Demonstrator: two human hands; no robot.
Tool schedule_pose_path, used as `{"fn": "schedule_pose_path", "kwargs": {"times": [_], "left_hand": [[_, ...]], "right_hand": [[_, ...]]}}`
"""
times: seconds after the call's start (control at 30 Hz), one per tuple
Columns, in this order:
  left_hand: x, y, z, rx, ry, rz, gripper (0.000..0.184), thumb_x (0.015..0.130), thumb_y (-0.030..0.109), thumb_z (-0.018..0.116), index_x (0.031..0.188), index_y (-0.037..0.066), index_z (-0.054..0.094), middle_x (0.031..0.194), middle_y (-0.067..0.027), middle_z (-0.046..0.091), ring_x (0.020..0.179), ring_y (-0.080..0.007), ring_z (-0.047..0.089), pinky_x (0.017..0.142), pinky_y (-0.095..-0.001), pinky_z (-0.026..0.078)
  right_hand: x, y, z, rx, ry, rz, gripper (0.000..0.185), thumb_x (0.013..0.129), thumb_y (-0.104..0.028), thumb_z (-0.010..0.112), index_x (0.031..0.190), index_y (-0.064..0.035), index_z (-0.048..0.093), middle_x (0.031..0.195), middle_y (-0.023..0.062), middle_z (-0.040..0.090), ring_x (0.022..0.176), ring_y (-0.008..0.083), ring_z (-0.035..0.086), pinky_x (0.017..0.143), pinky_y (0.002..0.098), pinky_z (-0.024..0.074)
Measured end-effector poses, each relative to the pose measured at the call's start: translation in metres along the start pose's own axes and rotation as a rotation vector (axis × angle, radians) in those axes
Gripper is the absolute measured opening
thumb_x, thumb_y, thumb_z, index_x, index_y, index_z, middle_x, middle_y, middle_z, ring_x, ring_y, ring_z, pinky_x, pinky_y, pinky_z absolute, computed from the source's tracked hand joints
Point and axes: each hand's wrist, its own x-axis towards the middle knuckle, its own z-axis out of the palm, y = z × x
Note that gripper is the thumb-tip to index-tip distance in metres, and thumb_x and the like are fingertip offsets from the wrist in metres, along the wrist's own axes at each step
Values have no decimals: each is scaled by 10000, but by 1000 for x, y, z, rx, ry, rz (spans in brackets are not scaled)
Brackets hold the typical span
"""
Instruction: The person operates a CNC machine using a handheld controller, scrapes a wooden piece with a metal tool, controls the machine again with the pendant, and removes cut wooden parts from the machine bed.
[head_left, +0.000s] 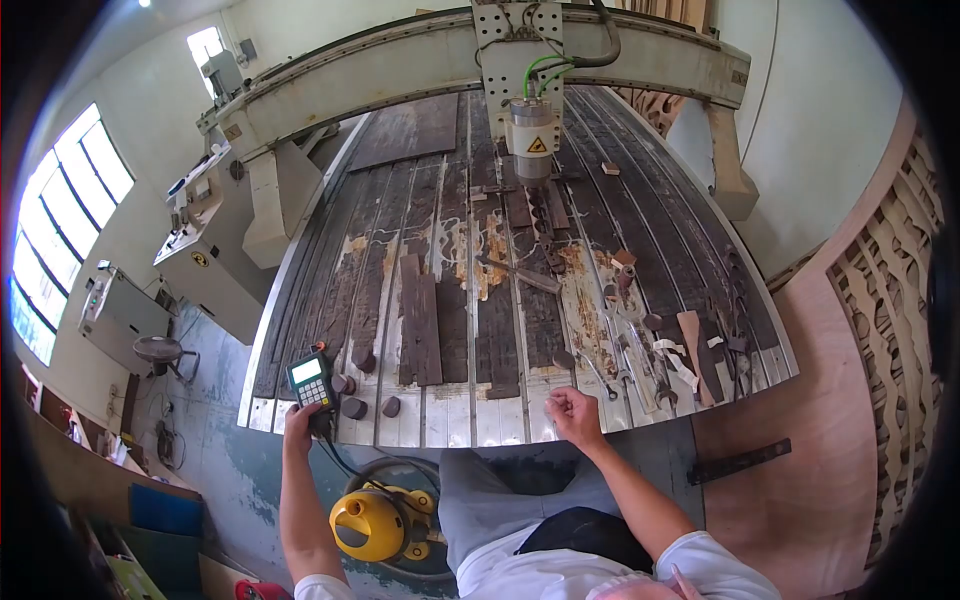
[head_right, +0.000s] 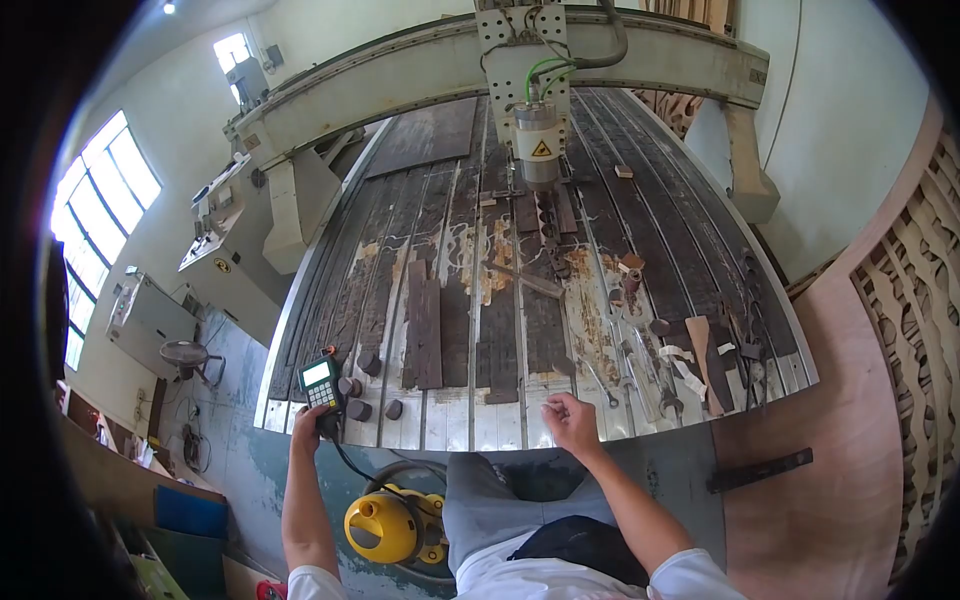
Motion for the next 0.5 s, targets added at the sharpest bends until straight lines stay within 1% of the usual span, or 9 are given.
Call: {"fn": "schedule_pose_path", "kwargs": {"times": [0.07, 0.13, 0.23, 0.5], "left_hand": [[-1, 0, 0, -11, -11, 10, 338, 760, 65, 706, 1053, -41, 573, 965, -130, 671, 807, -229, 681, 714, -338, 569], [0, 0, -1, -12, -27, 0, 344, 757, 63, 713, 1056, -36, 573, 974, -128, 671, 818, -230, 681, 731, -339, 568], [0, 1, -1, -21, -20, -3, 333, 779, 26, 673, 1084, -50, 567, 1001, -147, 675, 836, -233, 686, 750, -331, 564], [8, -5, -6, -19, -37, -12, 328, 779, 31, 667, 1081, -44, 566, 994, -143, 674, 834, -232, 685, 747, -334, 568]], "right_hand": [[0, -1, 0, 14, -14, 15, 231, 838, -173, 689, 950, 26, 656, 695, 96, 667, 607, 99, 609, 561, 252, 491], [0, 1, -1, -16, -35, -43, 198, 881, -126, 650, 952, 57, 629, 724, 74, 671, 577, 69, 591, 524, 222, 475], [0, 0, -2, -9, -46, -36, 198, 884, -126, 647, 954, 58, 625, 720, 69, 667, 575, 69, 589, 526, 222, 475], [0, -2, -2, -30, -43, -35, 190, 882, -111, 641, 964, 60, 625, 728, 74, 670, 600, 75, 602, 542, 222, 481]]}}
